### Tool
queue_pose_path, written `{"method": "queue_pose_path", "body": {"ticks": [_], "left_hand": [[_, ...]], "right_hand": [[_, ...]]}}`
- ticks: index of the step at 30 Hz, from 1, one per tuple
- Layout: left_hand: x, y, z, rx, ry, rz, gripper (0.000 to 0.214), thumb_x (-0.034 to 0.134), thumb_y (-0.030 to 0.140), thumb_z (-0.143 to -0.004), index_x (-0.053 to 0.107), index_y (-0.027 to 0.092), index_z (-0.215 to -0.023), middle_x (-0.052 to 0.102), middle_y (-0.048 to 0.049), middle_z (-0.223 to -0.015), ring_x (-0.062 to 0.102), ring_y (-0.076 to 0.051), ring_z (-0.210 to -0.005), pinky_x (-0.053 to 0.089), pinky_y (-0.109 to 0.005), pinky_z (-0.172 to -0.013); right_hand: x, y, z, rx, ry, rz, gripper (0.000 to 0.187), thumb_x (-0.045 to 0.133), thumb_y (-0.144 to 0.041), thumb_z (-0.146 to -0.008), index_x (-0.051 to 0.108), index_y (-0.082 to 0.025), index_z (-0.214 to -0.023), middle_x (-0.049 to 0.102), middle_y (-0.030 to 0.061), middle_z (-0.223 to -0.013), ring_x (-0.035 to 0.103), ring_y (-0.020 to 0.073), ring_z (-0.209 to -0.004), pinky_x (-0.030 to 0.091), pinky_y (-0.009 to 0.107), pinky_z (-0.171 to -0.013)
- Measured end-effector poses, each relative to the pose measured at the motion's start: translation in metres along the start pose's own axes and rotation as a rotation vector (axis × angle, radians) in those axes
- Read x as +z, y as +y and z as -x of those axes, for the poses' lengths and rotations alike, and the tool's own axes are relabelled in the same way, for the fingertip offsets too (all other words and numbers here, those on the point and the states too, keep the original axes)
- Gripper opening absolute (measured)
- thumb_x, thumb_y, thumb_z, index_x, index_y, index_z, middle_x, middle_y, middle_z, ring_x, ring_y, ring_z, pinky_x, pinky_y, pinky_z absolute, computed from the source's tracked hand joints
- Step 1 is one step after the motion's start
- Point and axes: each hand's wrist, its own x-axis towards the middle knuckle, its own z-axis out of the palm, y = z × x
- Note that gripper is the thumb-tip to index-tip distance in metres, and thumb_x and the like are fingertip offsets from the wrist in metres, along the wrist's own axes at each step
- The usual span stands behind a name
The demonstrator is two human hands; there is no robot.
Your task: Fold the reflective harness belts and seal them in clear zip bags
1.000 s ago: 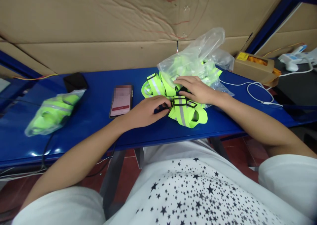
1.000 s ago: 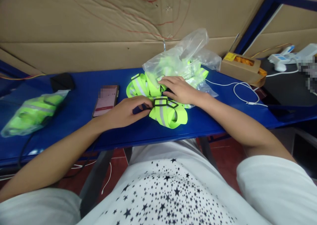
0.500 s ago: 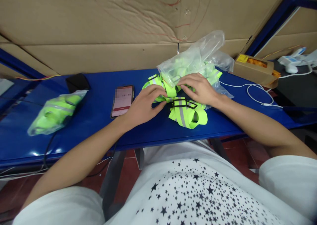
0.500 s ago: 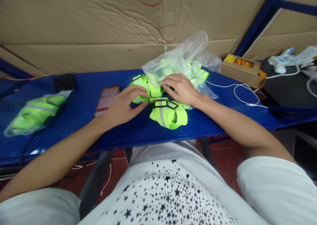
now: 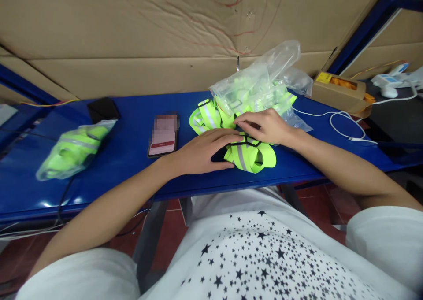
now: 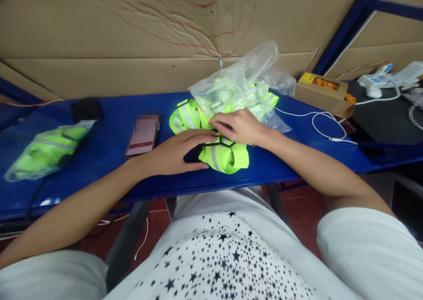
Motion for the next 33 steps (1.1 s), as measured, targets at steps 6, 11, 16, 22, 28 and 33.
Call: {"method": "queue_pose_path", "body": {"ticks": [6, 11, 16, 22, 28, 33], "left_hand": [[-0.005, 0.004, 0.0, -0.099, 0.026, -0.043, 0.061, 0.077, 0.049, -0.091, 0.054, 0.024, -0.142, 0.065, -0.01, -0.146, 0.062, -0.032, -0.134, 0.047, -0.05, -0.117], [-0.007, 0.004, -0.001, -0.209, 0.075, -0.035, 0.065, 0.076, 0.055, -0.087, 0.054, 0.022, -0.139, 0.069, -0.0102, -0.134, 0.067, -0.033, -0.124, 0.05, -0.051, -0.11], [-0.009, 0.005, -0.001, -0.263, 0.12, -0.002, 0.061, 0.069, 0.06, -0.092, 0.057, 0.022, -0.137, 0.069, -0.0102, -0.138, 0.069, -0.032, -0.119, 0.052, -0.047, -0.105], [-0.008, 0.0, 0.0, -0.267, 0.242, 0.07, 0.052, 0.064, 0.06, -0.096, 0.06, 0.023, -0.131, 0.075, -0.0046, -0.107, 0.069, -0.02, -0.084, 0.053, -0.034, -0.079], [-0.007, -0.009, -0.001, -0.199, 0.331, 0.18, 0.05, 0.058, 0.057, -0.102, 0.053, 0.022, -0.137, 0.073, -0.0074, -0.115, 0.071, -0.019, -0.09, 0.057, -0.031, -0.081], [-0.002, -0.009, 0.0, -0.094, 0.296, 0.107, 0.097, 0.073, 0.069, -0.088, 0.029, 0.025, -0.161, 0.041, -0.0189, -0.165, 0.044, -0.037, -0.152, 0.043, -0.052, -0.123]], "right_hand": [[-0.011, -0.004, -0.007, 0.066, -0.254, -0.482, 0.04, 0.061, -0.052, -0.102, 0.074, -0.017, -0.116, 0.077, 0.003, -0.09, 0.069, 0.0143, -0.077, 0.051, 0.025, -0.069], [-0.01, -0.003, -0.006, 0.029, -0.471, -0.473, 0.068, 0.076, -0.055, -0.091, 0.057, -0.021, -0.146, 0.067, 0.0124, -0.14, 0.066, 0.026, -0.122, 0.054, 0.039, -0.105], [-0.006, 0.001, -0.001, 0.043, -0.509, -0.433, 0.118, 0.089, -0.057, -0.075, 0.024, -0.024, -0.168, 0.036, 0.0168, -0.168, 0.04, 0.0362, -0.152, 0.036, 0.052, -0.127], [-0.005, 0.003, 0.0, 0.035, -0.414, -0.411, 0.118, 0.093, -0.047, -0.071, 0.026, -0.028, -0.166, 0.037, 0.0135, -0.167, 0.039, 0.036, -0.153, 0.036, 0.054, -0.128], [-0.005, 0.004, -0.007, 0.09, -0.19, -0.466, 0.067, 0.08, -0.042, -0.085, 0.056, -0.026, -0.145, 0.062, 0.0094, -0.147, 0.059, 0.0288, -0.136, 0.046, 0.05, -0.118], [-0.005, 0.001, -0.012, 0.248, -0.034, -0.489, 0.045, 0.081, -0.044, -0.084, 0.071, -0.025, -0.122, 0.073, 0.0044, -0.128, 0.066, 0.0261, -0.121, 0.049, 0.048, -0.112]]}}
